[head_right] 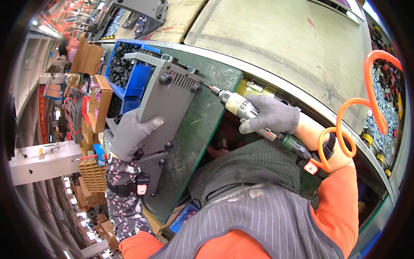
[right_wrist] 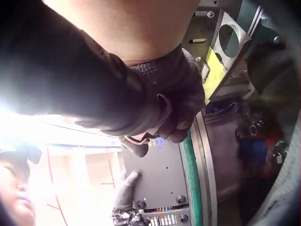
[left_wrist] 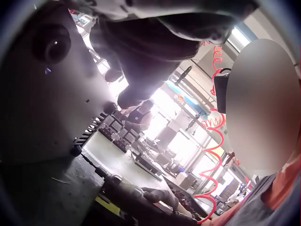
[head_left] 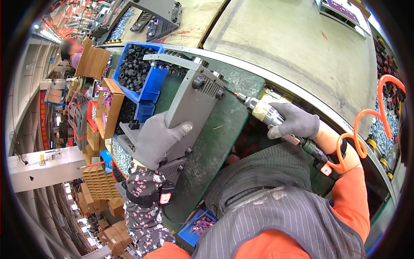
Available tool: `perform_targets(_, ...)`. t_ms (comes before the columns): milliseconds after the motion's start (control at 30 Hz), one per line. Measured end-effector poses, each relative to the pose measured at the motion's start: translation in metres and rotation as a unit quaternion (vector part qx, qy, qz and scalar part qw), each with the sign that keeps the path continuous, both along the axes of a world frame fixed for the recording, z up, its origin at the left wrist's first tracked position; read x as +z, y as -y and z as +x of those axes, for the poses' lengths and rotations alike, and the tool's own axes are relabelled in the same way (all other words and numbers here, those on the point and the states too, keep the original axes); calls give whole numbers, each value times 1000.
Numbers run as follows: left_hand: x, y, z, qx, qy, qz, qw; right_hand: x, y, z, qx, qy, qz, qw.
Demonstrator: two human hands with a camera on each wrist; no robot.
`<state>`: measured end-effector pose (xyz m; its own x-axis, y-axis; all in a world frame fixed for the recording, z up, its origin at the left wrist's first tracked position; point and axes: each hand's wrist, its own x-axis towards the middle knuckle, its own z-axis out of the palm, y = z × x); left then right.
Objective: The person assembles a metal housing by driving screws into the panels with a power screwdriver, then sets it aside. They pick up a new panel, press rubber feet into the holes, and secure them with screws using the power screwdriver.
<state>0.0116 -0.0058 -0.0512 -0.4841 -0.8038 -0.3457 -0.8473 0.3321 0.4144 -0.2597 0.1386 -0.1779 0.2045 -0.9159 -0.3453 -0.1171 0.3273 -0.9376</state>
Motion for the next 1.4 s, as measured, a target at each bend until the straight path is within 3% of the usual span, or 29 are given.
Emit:
perform_targets(133, 1, 9, 1, 16, 26, 79, 996, 2, 5, -1, 14, 11, 38, 999)
perform_targets(267, -3, 13, 7, 13, -16, 113, 993, -7, 7, -4, 18, 30, -2, 999)
perform_targets(333, -8, 17, 12, 3, -41, 125, 991, -2, 9, -3, 8, -70, -63, 996)
perform_targets(433, -7, 17, 12, -6, -67, 145, 987, 6, 13, -5, 40, -138, -48, 988)
perform_targets(533, 0, 16, 4, -37, -2, 103, 994, 13, 16, -5, 45, -123, -22, 991)
perform_targets(567, -1, 16, 4, -38, -3, 101, 994, 6, 15, -4, 27, -51, -13, 998)
perform_targets(667, 0, 11, 5, -51, -28, 80, 995, 11, 12, -1, 17, -71, -27, 997)
perform_targets(700, 1, 2, 1, -118, -16, -171, 978, 8, 9, 1, 13, -63, -34, 997)
perform_targets(733, 3, -9, -3, -173, -4, -411, 895, 9, 5, 3, 12, -58, -33, 998)
perform_targets(767, 10, -25, -7, -107, -38, -413, 904, 7, -3, 5, 6, -68, -33, 997)
perform_targets(800, 11, -41, 0, -104, -42, -415, 903, 7, -11, 9, -1, -78, -32, 996)
perform_targets(833, 11, -60, 10, -24, -160, -211, 964, 20, -20, 13, 1, -21, -17, 1000)
perform_targets(867, 10, -75, 18, 59, -268, 8, 961, 18, -29, 15, 6, 19, 18, 1000)
perform_targets(900, -6, -83, 30, 132, -352, 176, 910, 16, -37, 20, 15, 52, 30, 998)
perform_targets(933, -30, -87, 42, 197, -421, 336, 819, 16, -44, 26, 23, 85, 43, 995)
perform_targets(1000, -69, -100, 34, 452, -464, 427, 631, 22, -55, 40, 45, 98, 51, 993)
perform_targets(1033, -87, -99, 47, 451, -465, 429, 629, 23, -58, 47, 58, 113, 57, 990)
perform_targets(1100, -117, -100, 72, 385, -550, 581, 460, 35, -61, 61, 76, 127, 102, 984)
perform_targets(1133, -126, -103, 78, 386, -552, 583, 454, 40, -63, 67, 99, 144, 143, 974)
perform_targets(1200, -139, -110, 89, 209, -656, 621, 376, 33, -64, 80, 117, 135, 103, 978)
perform_targets(1233, -145, -110, 91, 145, -683, 613, 369, 29, -66, 85, 130, 119, 65, 982)
perform_targets(1267, -146, -113, 93, 151, -689, 607, 366, 27, -66, 91, 143, 104, 25, 984)
perform_targets(1333, -131, -118, 91, 294, -653, 520, 466, 32, -64, 99, 163, 109, 42, 980)
perform_targets(1400, -129, -121, 94, 311, -648, 504, 478, 36, -64, 106, 176, 108, 36, 978)
